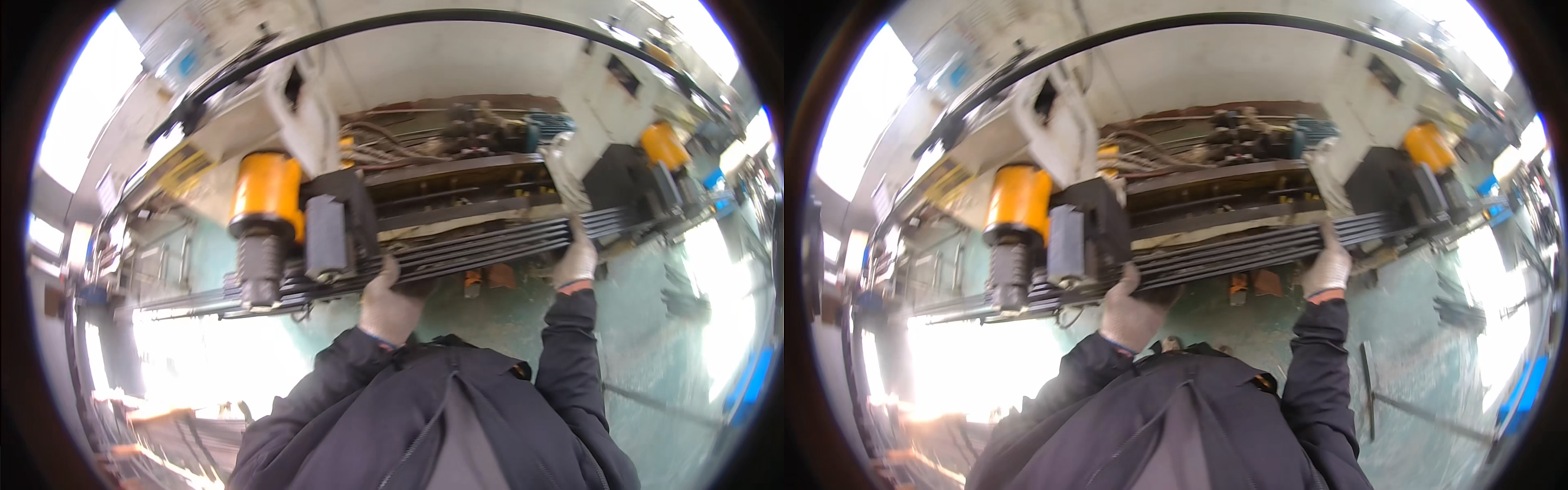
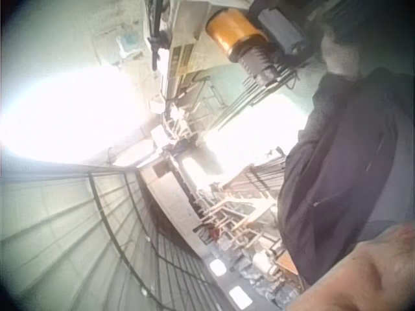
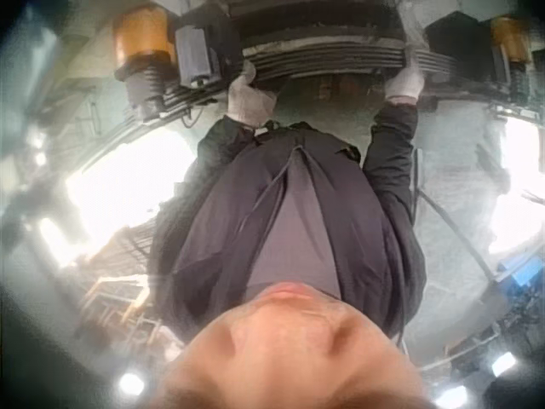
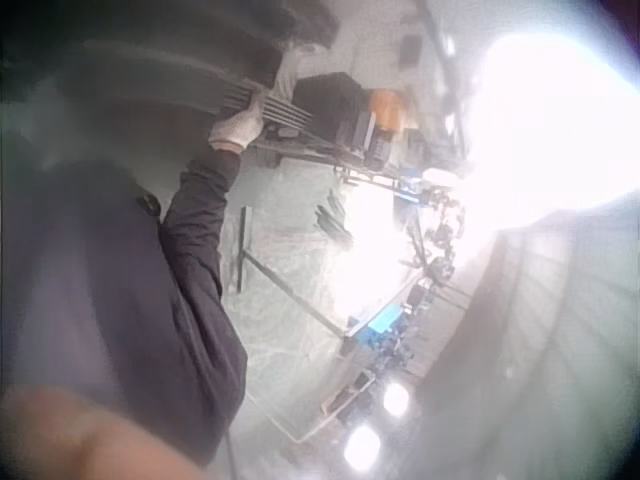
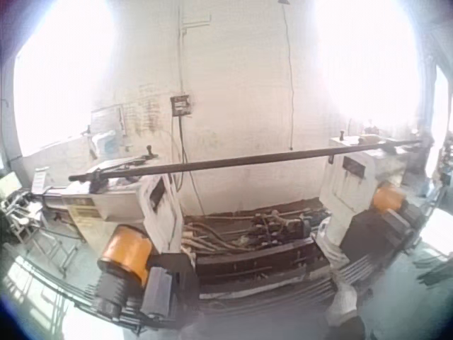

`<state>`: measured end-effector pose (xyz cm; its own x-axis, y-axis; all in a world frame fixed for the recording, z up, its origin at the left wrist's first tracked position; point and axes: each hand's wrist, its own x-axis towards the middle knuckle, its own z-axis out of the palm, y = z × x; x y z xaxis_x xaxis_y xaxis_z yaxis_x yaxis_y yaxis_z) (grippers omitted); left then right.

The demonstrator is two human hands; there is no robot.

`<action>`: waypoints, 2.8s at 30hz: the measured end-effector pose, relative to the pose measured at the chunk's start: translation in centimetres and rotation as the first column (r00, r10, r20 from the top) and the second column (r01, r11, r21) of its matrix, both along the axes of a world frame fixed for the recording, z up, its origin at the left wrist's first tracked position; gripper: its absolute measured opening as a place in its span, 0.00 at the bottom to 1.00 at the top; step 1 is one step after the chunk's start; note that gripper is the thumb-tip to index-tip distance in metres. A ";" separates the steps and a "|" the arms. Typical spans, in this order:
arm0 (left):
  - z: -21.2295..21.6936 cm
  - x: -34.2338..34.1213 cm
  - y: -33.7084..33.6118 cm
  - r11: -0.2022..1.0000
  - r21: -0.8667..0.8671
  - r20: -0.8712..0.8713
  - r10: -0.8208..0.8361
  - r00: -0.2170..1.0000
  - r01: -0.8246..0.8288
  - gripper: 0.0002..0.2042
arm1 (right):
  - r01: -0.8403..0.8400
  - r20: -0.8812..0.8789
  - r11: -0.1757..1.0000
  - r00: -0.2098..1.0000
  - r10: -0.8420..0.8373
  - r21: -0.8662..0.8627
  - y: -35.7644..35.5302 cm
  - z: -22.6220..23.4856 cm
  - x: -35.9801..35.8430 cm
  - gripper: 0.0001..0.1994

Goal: The person wraps a pallet of metal rods with plastic film, writes on a label at a desk, and then uses a pallet jack to move the wrapped pallet. Finally, the person picks up several metal rods and places them into a cutting machine.

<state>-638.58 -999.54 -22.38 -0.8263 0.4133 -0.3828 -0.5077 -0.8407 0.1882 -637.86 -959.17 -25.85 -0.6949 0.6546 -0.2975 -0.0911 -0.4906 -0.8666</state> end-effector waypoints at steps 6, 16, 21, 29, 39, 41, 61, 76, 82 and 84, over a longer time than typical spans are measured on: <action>1.7 -0.9 2.3 0.977 -0.205 0.062 0.069 0.996 -0.055 0.19 | 0.157 -0.017 0.971 0.987 -0.163 -0.183 0.1 2.2 -1.7 0.21; 0.1 -2.4 2.7 0.969 -0.232 0.035 -0.074 0.997 0.080 0.21 | 0.110 -0.031 0.990 0.993 -0.113 -0.090 1.7 1.5 -2.0 0.19; 2.4 0.6 3.0 0.660 -0.597 -0.053 -0.600 0.798 0.456 0.23 | 0.094 -0.075 0.995 0.993 -0.091 0.030 3.2 -0.2 -1.8 0.22; 9.4 -2.5 8.9 0.367 -0.584 -0.574 -0.818 0.048 -0.724 0.20 | 0.067 0.026 0.835 0.995 -0.097 0.546 3.0 0.2 -0.6 0.19; 4.8 -4.4 19.0 -0.322 -0.397 0.113 -0.946 0.303 -0.860 0.39 | -0.100 0.132 0.751 0.991 0.017 0.652 7.0 2.0 0.4 0.17; 4.0 -4.2 21.3 -0.441 -0.299 0.193 -0.897 0.399 -0.847 0.39 | -0.121 0.149 0.931 0.986 0.073 0.344 8.7 2.7 2.1 0.17; -2.1 -3.6 33.3 -0.710 0.138 -0.261 -0.698 0.666 -0.690 0.28 | -0.039 0.515 0.712 0.718 -0.468 0.701 69.6 4.4 8.5 0.41; 5.1 1.7 49.0 -0.687 -0.126 -0.235 -0.680 0.695 -0.715 0.17 | 0.258 -0.032 0.962 0.965 -0.261 -0.094 80.0 2.4 3.2 0.12; 3.2 5.2 54.2 -0.846 -0.118 -0.285 -0.472 0.834 -0.520 0.27 | 0.280 0.021 0.958 0.960 -0.279 -0.062 87.5 3.5 3.8 0.13; 1.2 6.5 55.2 -0.814 -0.259 -0.374 -0.412 0.831 -0.520 0.32 | 0.280 0.055 0.959 0.959 -0.277 -0.043 89.3 3.5 4.1 0.13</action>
